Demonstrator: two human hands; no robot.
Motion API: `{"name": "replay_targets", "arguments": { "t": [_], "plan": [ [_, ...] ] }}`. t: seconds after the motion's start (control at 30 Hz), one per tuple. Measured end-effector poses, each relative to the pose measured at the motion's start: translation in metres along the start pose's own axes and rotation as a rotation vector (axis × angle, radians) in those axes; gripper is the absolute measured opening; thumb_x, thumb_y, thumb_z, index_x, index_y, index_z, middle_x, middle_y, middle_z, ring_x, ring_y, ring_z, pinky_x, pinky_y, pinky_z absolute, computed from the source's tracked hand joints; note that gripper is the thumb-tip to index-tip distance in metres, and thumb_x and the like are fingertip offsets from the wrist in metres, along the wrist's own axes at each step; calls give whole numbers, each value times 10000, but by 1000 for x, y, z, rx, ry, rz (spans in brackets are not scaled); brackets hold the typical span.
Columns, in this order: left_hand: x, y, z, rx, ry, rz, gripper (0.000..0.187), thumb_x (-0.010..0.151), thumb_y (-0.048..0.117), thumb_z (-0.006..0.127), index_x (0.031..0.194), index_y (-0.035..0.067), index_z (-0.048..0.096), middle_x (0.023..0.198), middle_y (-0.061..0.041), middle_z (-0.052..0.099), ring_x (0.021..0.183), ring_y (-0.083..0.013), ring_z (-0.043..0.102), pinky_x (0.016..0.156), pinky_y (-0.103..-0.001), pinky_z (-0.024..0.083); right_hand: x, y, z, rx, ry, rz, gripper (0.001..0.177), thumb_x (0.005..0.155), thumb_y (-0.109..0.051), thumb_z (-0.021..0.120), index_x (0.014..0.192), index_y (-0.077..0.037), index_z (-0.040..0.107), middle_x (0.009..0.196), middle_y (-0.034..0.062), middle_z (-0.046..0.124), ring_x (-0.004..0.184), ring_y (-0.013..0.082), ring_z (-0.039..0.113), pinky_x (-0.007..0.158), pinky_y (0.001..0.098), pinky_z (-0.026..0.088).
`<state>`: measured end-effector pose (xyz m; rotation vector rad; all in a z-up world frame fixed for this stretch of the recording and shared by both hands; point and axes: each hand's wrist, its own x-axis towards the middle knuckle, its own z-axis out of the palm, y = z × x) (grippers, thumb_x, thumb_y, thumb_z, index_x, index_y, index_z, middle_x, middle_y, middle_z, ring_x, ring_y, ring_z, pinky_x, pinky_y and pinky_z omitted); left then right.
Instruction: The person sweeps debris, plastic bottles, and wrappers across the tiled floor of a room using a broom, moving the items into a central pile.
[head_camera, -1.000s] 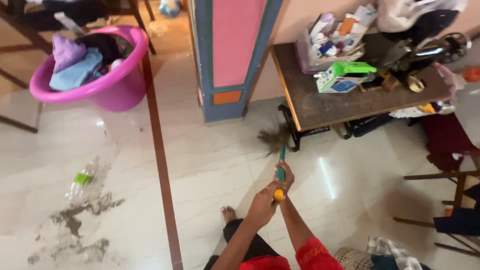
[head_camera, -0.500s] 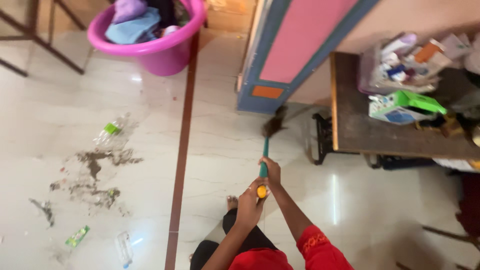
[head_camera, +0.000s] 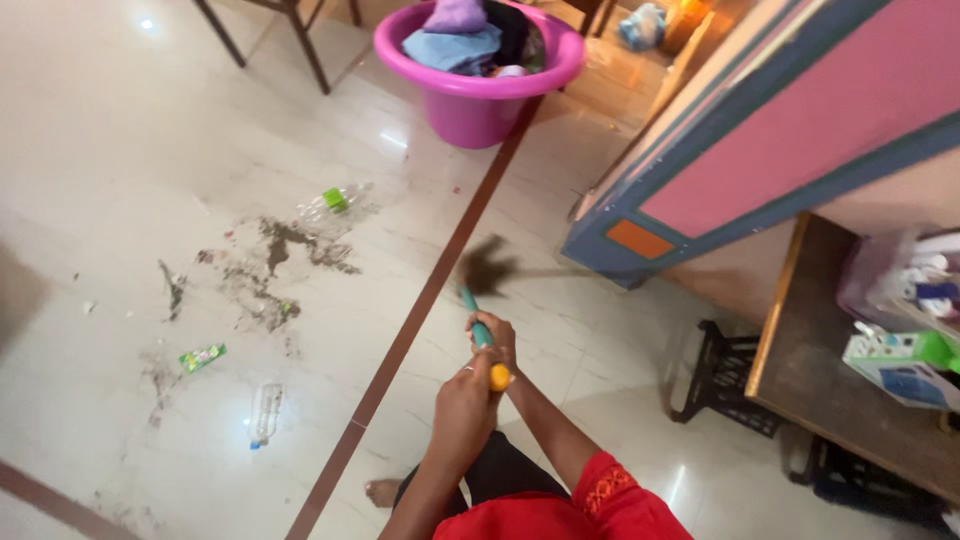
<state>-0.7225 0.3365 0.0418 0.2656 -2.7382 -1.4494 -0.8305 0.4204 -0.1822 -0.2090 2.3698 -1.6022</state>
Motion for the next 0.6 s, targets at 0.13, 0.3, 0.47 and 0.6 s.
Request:
{"name": "replay_targets", "arguments": {
  "t": [0.13, 0.3, 0.47, 0.6],
  "plan": [
    [-7, 20, 11, 47, 34, 288, 436, 805, -8, 661, 1233, 34, 587, 1111, -209, 725, 962, -334, 735, 794, -421, 585, 6, -10, 3, 192, 81, -307, 248, 833, 84, 684, 1037, -58, 689, 872, 53, 708, 748, 73, 647, 705, 217, 528],
    [-12, 86, 10, 144, -202, 675, 376, 863, 25, 631, 1229, 34, 546, 1127, -186, 715, 1133, -335, 711, 790, -392, 595, -37, -54, -66, 134, 264, -392, 166, 838, 66, 779, 943, -17, 682, 1169, 135, 757, 872, 100, 683, 749, 235, 561],
    [-16, 120, -14, 13, -288, 872, 350, 861, 61, 651, 1202, 69, 570, 1118, -108, 715, 1150, -319, 712, 818, -397, 579, -88, -102, -123, 39, 422, -243, 93, 901, 5, 754, 951, -14, 678, 1160, 113, 772, 821, 99, 666, 742, 235, 558],
    [-7, 104, -10, -377, -382, 754, 264, 826, 174, 772, 1038, 81, 645, 982, -100, 704, 952, -319, 703, 829, -418, 554, -111, -79, -134, 310, 390, -231, 256, 929, -41, 651, 1183, -12, 671, 998, 67, 676, 888, 96, 629, 846, 246, 546]
  ]
}}
